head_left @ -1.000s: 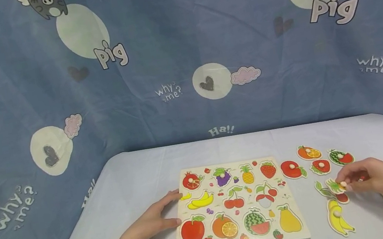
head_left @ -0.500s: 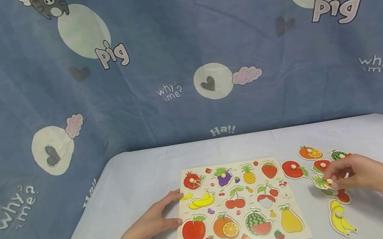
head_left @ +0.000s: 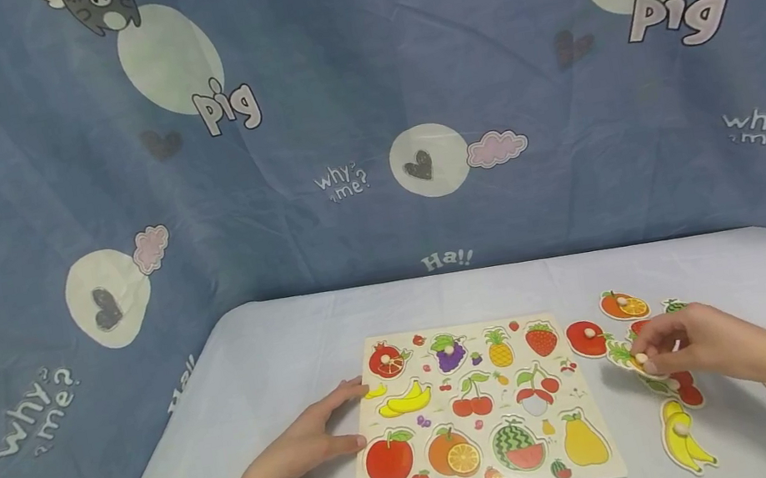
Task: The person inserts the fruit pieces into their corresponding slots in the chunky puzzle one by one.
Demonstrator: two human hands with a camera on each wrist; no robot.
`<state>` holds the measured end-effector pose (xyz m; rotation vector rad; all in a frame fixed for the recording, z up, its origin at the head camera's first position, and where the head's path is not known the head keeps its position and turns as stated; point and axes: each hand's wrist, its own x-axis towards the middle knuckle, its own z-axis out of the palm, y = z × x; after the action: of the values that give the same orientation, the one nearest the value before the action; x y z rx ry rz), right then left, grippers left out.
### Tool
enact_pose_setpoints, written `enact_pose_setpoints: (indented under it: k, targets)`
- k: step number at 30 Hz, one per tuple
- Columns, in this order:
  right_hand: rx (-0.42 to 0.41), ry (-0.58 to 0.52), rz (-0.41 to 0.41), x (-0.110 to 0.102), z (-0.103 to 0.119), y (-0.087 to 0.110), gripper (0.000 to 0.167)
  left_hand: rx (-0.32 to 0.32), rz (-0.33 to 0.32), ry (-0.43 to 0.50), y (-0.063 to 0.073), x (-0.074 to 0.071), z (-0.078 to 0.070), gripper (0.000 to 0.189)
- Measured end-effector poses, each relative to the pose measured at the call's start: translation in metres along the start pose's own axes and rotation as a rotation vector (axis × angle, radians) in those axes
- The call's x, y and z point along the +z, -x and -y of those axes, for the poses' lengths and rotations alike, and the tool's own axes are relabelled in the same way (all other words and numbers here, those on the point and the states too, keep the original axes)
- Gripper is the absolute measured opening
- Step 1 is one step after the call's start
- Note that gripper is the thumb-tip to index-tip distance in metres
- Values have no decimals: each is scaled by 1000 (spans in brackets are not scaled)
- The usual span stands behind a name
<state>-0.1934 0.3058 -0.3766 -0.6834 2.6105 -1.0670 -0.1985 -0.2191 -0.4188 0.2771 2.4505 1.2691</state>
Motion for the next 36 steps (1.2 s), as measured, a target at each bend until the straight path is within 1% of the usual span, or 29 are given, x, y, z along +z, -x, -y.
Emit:
enact_pose_setpoints:
  k: [10,14,17,24,30,36]
  targets:
    - [29,-16,1,4,10,-13,16,5,4,16,0,0,1,69]
    - [-2,-2,-20,6,14,-17,16,-10,1,18,0,0,2,68]
    - [-31,34,-46,8,16,-21,14,-21,-4,16,0,0,1,68]
    - [-48,110,-98,13,23,-29,11,-12,5,14,1,-1,0,67]
    - [-37,124,-121,15,29,-36,13,-8,6,12,0,0,0,68]
    - [-59,119,-133,19,32,-43,10,-20,0,13,0,0,1,68]
